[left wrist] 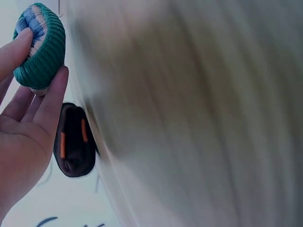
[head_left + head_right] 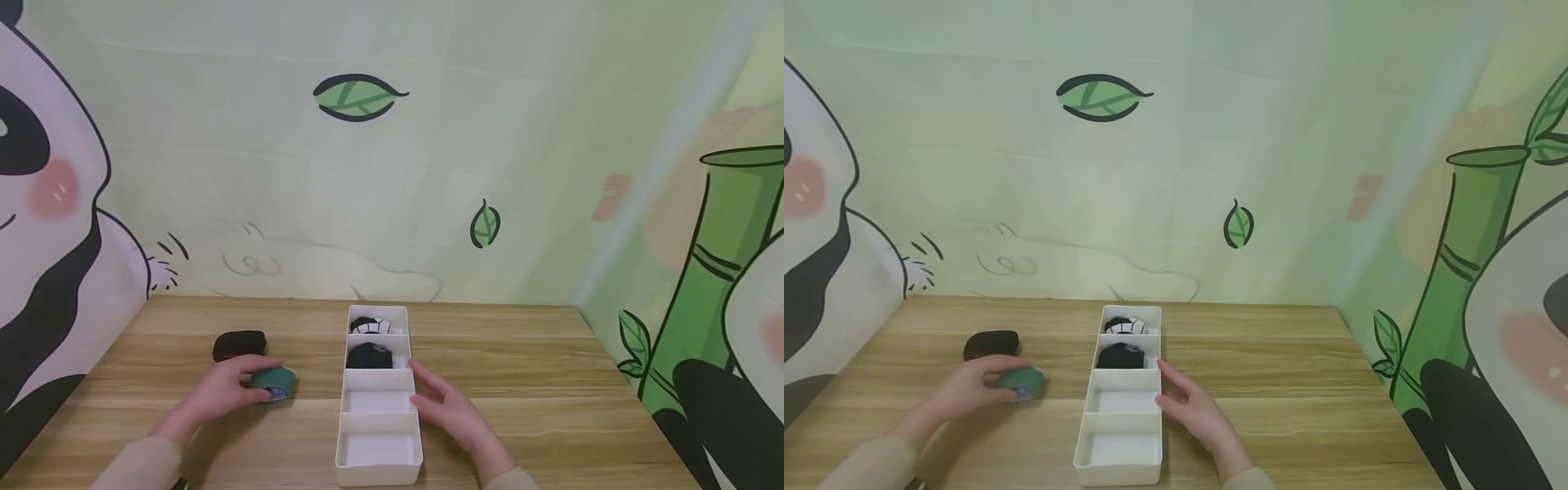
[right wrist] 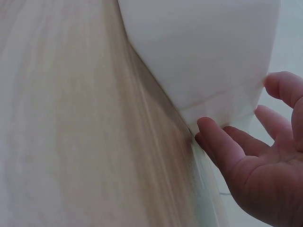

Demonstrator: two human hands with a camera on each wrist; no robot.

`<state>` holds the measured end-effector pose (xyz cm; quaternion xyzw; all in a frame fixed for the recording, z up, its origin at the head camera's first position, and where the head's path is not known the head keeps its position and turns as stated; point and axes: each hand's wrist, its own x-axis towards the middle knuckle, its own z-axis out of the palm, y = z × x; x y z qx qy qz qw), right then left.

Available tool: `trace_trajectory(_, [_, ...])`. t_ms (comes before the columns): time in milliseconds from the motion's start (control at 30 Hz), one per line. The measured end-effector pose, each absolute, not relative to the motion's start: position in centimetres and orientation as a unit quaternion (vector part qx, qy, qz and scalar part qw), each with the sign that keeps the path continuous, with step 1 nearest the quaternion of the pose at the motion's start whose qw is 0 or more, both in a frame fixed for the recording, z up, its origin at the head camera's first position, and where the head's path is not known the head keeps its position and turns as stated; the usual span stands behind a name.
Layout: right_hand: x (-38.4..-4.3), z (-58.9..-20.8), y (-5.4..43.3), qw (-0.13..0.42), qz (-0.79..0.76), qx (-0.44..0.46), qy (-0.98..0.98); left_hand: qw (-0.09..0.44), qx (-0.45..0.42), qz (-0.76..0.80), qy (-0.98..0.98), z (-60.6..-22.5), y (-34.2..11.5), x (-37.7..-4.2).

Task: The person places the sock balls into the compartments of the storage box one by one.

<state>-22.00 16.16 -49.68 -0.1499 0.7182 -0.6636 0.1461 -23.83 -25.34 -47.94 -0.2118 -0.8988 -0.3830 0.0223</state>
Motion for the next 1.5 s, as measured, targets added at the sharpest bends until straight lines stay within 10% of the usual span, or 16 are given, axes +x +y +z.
trace_trajectory(1500, [-21.9, -49.4, 16.1, 0.142, -0.656, -0.151, 0.726, 0.074, -0.162, -0.539, -0.824, -44.0, -16.2, -22.7])
